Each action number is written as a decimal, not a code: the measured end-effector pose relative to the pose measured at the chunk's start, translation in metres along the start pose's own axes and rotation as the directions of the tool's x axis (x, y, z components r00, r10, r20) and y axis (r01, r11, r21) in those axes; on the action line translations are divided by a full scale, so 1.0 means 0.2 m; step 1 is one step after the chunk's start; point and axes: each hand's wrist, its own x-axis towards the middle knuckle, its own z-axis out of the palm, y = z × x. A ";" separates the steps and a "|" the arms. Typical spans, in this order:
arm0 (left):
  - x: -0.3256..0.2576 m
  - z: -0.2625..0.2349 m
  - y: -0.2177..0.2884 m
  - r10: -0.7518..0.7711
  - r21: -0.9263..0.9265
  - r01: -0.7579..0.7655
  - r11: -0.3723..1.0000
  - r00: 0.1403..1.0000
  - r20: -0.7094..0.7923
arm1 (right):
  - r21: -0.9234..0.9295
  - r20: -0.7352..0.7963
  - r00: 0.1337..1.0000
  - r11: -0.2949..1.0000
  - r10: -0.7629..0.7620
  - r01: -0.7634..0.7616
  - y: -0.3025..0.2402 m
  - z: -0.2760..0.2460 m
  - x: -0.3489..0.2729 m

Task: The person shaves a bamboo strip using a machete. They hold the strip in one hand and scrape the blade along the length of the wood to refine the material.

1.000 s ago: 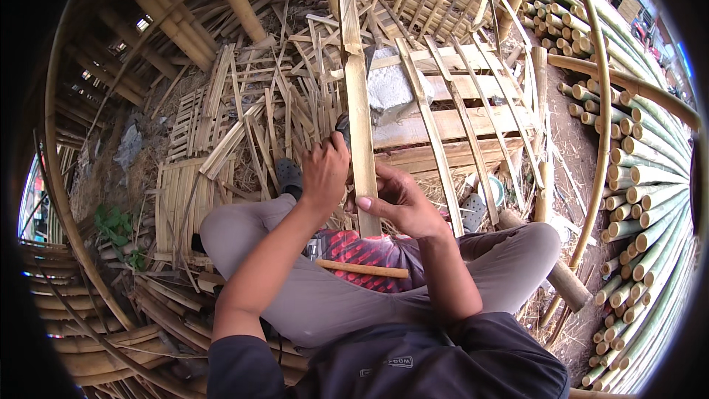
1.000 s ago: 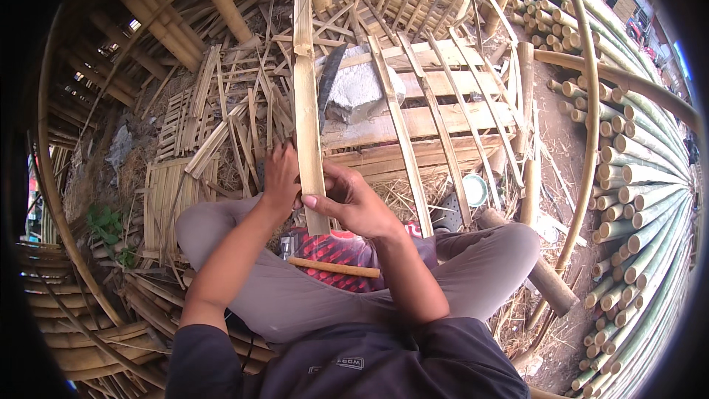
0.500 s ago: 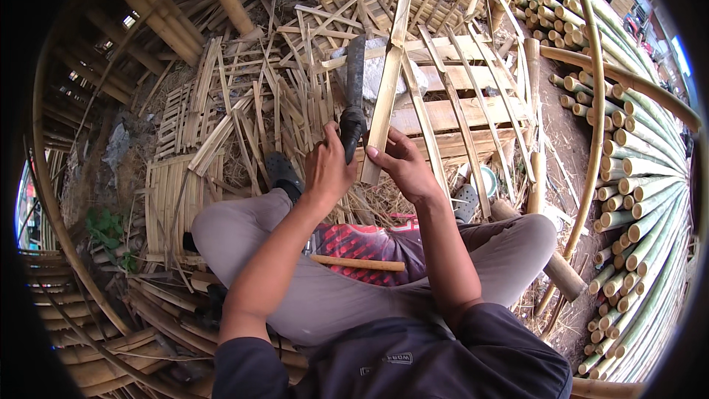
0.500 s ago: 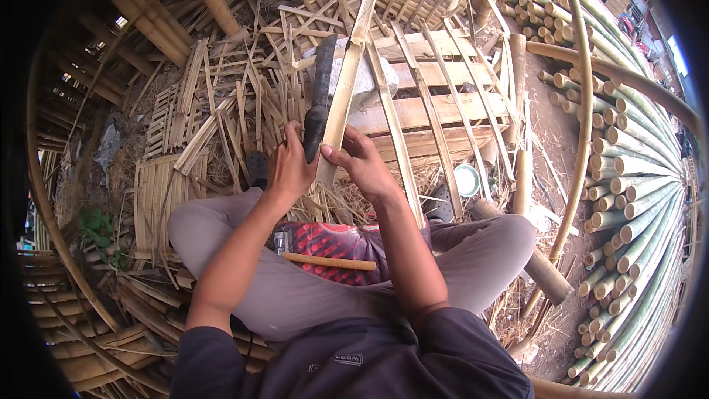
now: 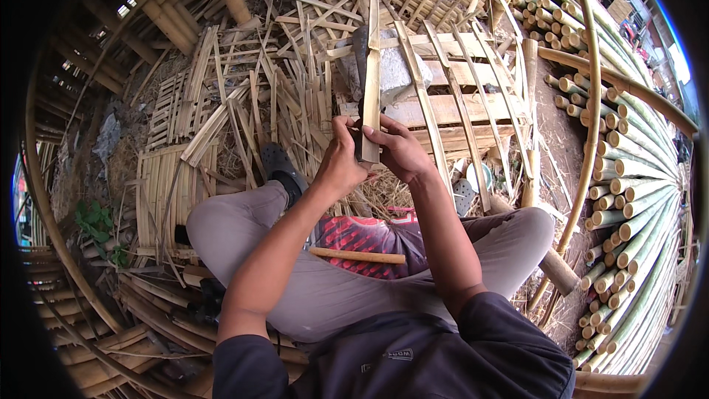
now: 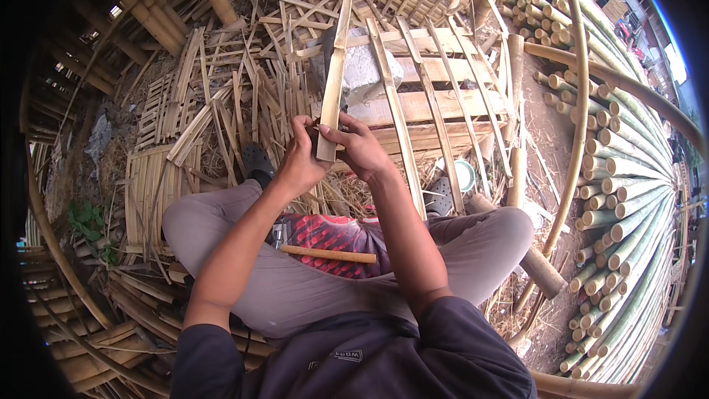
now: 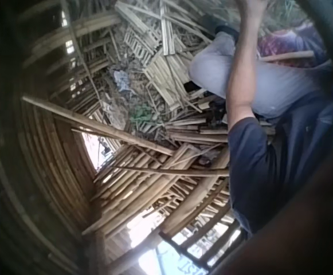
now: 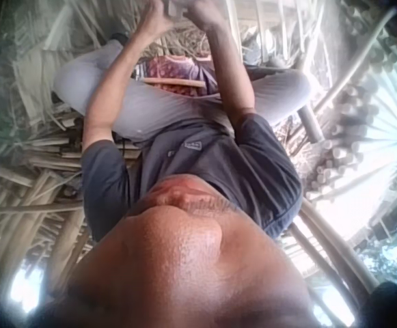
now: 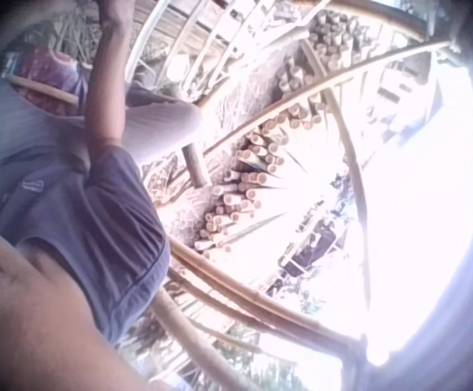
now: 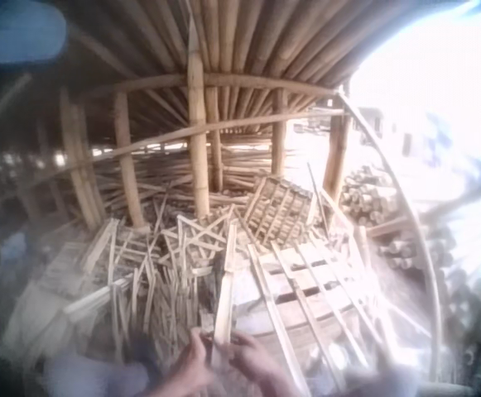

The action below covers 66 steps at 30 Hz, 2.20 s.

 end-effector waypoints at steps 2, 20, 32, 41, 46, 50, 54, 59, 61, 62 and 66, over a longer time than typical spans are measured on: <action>0.00 0.00 -0.02 0.046 -0.017 -0.046 0.999 0.999 0.019 | 0.031 0.003 1.000 0.999 -0.012 0.012 0.01 0.00 0.02; 0.23 0.01 -0.19 -0.306 -0.261 0.304 0.916 0.951 0.035 | -0.338 -0.133 0.989 0.941 -0.071 0.022 0.07 -0.01 0.02; 0.21 -0.17 -0.14 -0.369 -0.524 0.331 0.785 0.929 0.033 | -0.119 -0.087 0.969 0.968 -0.231 0.220 0.12 0.09 0.02; 0.02 -0.67 -0.03 -0.299 -0.938 0.279 -0.208 0.894 0.332 | 0.434 -0.153 0.988 0.899 0.006 0.062 0.13 -0.03 0.06; -0.04 -0.69 -0.03 -0.328 -0.928 0.346 -0.140 0.868 0.373 | 0.701 -0.056 0.984 0.708 0.171 -0.083 0.16 -0.12 0.10; -0.07 -0.72 -0.03 -0.405 -0.923 0.379 -0.062 0.836 0.370 | 0.744 0.071 0.977 0.642 0.201 -0.186 0.14 -0.10 0.13; -0.08 -0.70 0.05 -0.525 -0.878 0.419 0.233 0.814 0.248 | 0.620 0.096 0.974 0.753 0.204 -0.219 0.13 -0.15 0.20; -0.16 -0.66 0.07 -0.524 -0.634 0.362 0.684 0.848 -0.082 | 0.383 -0.090 0.982 0.916 0.164 -0.118 0.06 -0.08 0.14; -0.23 -0.62 0.08 -0.521 -0.588 0.352 0.728 0.841 -0.142 | 0.250 -0.082 0.989 0.963 0.123 -0.099 0.02 -0.06 0.06; -0.26 -0.60 0.08 -0.523 -0.565 0.350 0.747 0.834 -0.175 | 0.120 -0.093 0.991 0.989 0.096 -0.085 -0.01 -0.03 0.01; -0.33 -0.57 0.05 -0.482 -0.536 0.349 0.769 0.867 -0.128 | -0.151 -0.038 0.987 0.978 -0.154 0.147 -0.16 0.08 -0.15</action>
